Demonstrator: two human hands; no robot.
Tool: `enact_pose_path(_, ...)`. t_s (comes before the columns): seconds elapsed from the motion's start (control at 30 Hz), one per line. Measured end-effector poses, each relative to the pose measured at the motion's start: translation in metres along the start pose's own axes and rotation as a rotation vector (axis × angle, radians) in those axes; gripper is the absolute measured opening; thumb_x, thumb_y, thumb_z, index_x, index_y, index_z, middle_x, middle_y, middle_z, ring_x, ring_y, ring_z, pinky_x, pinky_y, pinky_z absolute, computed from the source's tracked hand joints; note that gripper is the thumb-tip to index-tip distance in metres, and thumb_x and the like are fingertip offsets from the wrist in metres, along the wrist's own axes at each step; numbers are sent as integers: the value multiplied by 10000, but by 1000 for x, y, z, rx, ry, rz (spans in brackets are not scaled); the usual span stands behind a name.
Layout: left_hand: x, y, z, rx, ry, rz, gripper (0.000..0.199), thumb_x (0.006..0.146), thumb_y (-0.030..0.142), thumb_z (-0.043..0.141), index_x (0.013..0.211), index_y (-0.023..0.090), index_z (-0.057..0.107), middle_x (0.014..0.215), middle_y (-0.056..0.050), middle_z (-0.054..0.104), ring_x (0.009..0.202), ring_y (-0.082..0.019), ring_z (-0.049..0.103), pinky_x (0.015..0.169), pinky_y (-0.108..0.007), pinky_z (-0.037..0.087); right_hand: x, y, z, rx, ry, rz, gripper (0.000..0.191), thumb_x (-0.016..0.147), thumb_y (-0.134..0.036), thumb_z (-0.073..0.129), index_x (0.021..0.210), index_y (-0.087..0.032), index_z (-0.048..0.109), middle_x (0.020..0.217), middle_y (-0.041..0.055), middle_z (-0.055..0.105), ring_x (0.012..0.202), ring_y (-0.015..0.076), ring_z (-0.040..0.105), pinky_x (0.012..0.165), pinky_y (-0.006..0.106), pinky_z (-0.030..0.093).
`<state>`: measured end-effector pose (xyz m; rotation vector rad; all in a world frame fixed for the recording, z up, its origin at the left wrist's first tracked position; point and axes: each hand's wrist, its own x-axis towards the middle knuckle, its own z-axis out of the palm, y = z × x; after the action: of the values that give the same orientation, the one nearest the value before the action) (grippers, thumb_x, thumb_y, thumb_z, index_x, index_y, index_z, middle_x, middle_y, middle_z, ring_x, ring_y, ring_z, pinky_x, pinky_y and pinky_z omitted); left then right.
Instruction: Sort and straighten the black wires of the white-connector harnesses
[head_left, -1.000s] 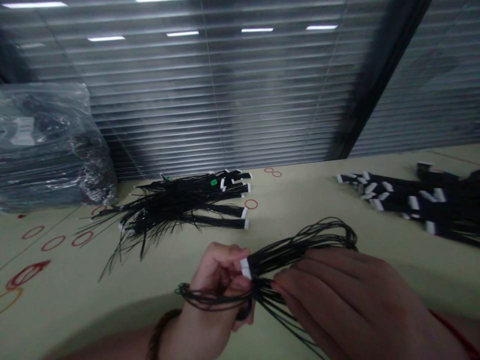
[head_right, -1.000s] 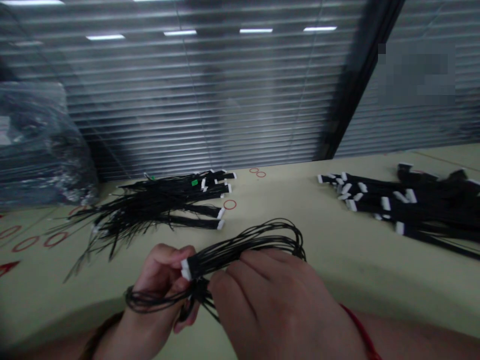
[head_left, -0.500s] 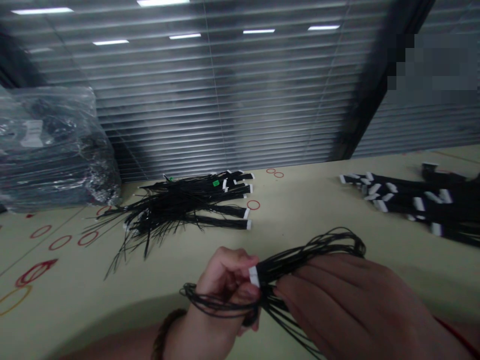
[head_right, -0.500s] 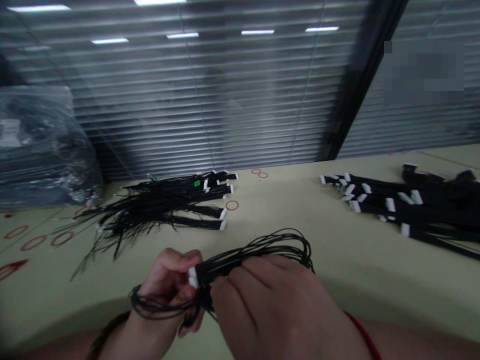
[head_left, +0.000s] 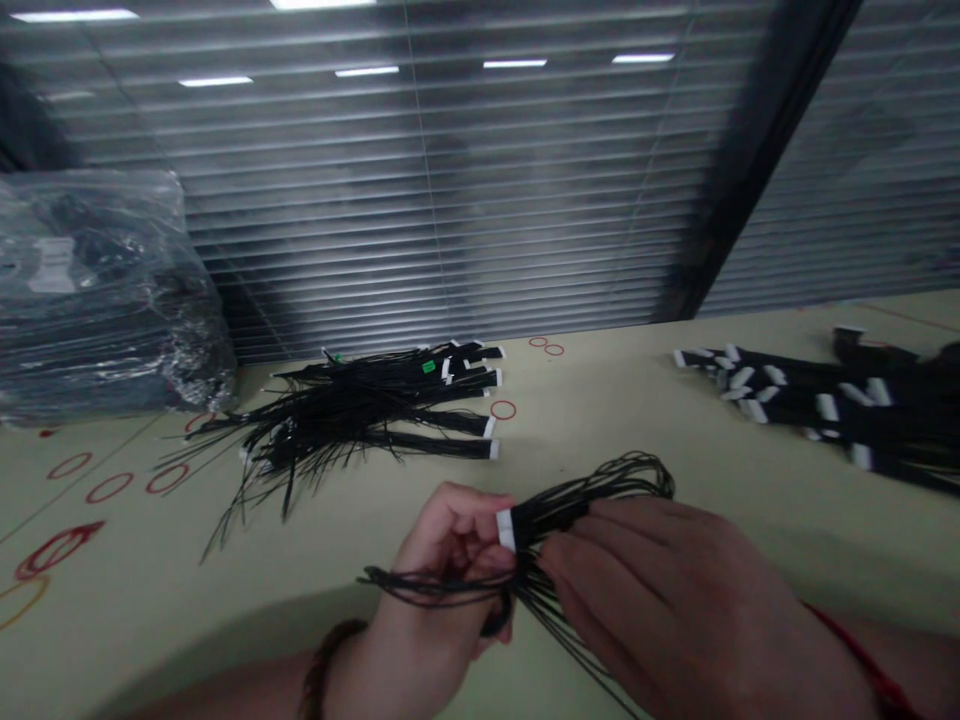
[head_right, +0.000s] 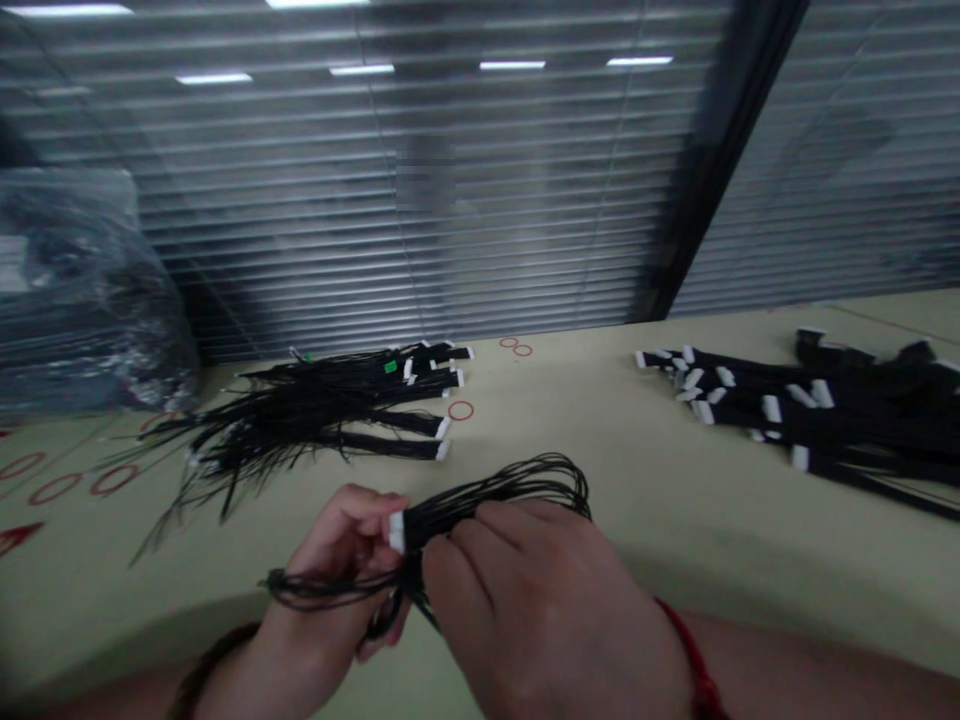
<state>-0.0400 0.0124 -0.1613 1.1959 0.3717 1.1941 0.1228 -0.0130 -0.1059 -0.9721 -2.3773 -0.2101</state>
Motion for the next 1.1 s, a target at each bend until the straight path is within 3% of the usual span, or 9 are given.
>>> enact_pose_path(0.1,0,2,0,9,-11,38,138,918,238,539,1028,310,582,707,48,498,405,-2,389,354,-45,323,-1,1,-1,3,102,6,456,1006,-207,204,770,-166,592,675,-1,600,586,147,499,537,315,377)
enact_pose_path(0.2,1,6,-2,48,74,3,131,913,204,541,988,305,579,719,52,504,406,1,396,367,-46,329,-2,-2,-5,-8,175,11,499,1010,-211,202,705,-165,594,652,9,604,550,131,483,520,305,360)
enact_pose_path(0.3,2,8,-3,67,101,1,140,921,191,518,983,304,571,752,47,510,398,4,389,364,-52,327,-2,-6,-9,-43,161,30,468,998,-175,253,685,-164,602,651,11,615,519,124,470,499,303,345)
enact_pose_path(0.4,1,4,-5,27,23,65,156,933,213,497,1029,321,555,758,50,491,374,14,362,347,-50,312,1,-7,-9,-13,173,40,492,1004,-189,227,680,-169,595,638,11,619,528,127,493,512,305,363)
enact_pose_path(0.7,-7,1,-7,8,-81,55,150,944,248,499,1077,317,510,831,35,500,411,28,419,378,-40,345,-4,-6,-6,32,171,29,511,1018,-217,183,738,-178,609,665,-15,636,585,121,551,539,299,403)
enact_pose_path(1.1,-10,1,1,72,-44,67,143,906,262,575,1040,296,540,821,40,490,419,35,412,417,-49,402,-3,-5,-2,0,129,-40,516,1010,-222,165,715,-173,585,679,7,630,551,139,514,538,299,410)
